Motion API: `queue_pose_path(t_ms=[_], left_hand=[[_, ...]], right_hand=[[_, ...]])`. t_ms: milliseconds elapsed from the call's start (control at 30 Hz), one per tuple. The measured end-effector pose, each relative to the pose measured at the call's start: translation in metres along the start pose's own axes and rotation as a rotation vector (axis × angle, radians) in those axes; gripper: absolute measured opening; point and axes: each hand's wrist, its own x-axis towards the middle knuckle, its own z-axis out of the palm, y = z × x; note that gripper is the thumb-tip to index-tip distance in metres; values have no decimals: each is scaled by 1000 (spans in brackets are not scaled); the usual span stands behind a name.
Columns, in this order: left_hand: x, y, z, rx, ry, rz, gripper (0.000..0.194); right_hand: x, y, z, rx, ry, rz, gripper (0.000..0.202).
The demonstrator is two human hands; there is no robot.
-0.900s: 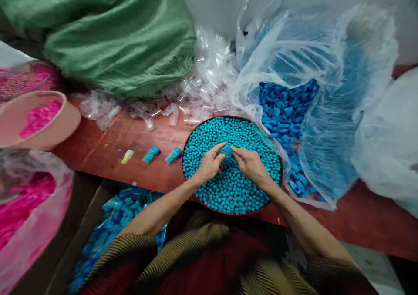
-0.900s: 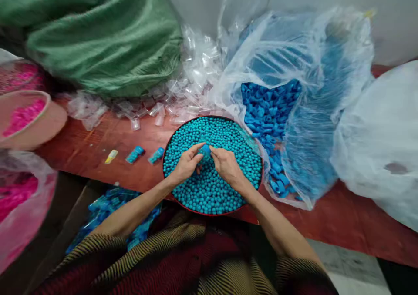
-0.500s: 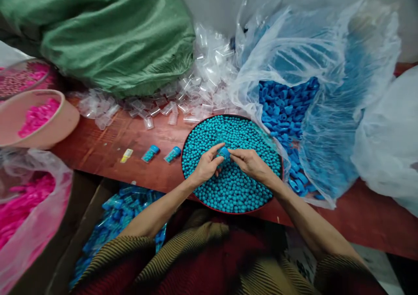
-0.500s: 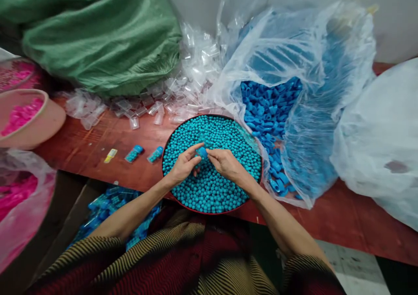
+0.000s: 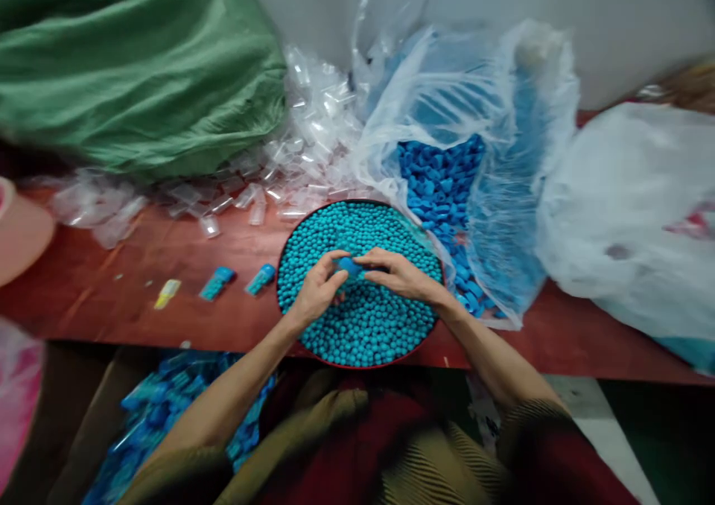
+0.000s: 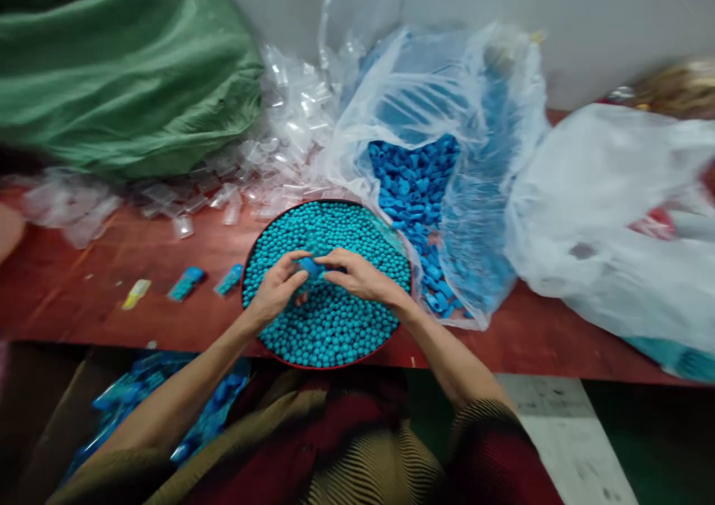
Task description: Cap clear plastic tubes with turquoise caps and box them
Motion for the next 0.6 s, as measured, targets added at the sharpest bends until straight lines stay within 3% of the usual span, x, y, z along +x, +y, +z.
queue_pose_path(t_ms=[100, 167, 233, 333, 433, 500, 600], left_hand=[[0, 5, -8, 24, -43, -14, 42], [0, 8, -8, 32, -23, -6, 47], [0, 8, -4, 60, 23, 28, 54], [-1, 5, 4, 99, 117, 98, 59], [0, -1, 11, 7, 183, 116, 59], [0, -2, 12, -40, 170, 110, 58], [-2, -2, 13, 1, 93, 97, 50]], right_hand=[[8, 1, 3, 248, 85, 228, 35], [14, -1, 9, 266, 172, 297, 38], [17, -6, 14, 126, 232, 231, 38], [14, -19, 21, -133, 94, 65, 39], [6, -28, 26, -308, -43, -19, 72], [1, -29, 32, -412, -45, -13, 97], [-4, -27, 41, -535, -19, 64, 97]])
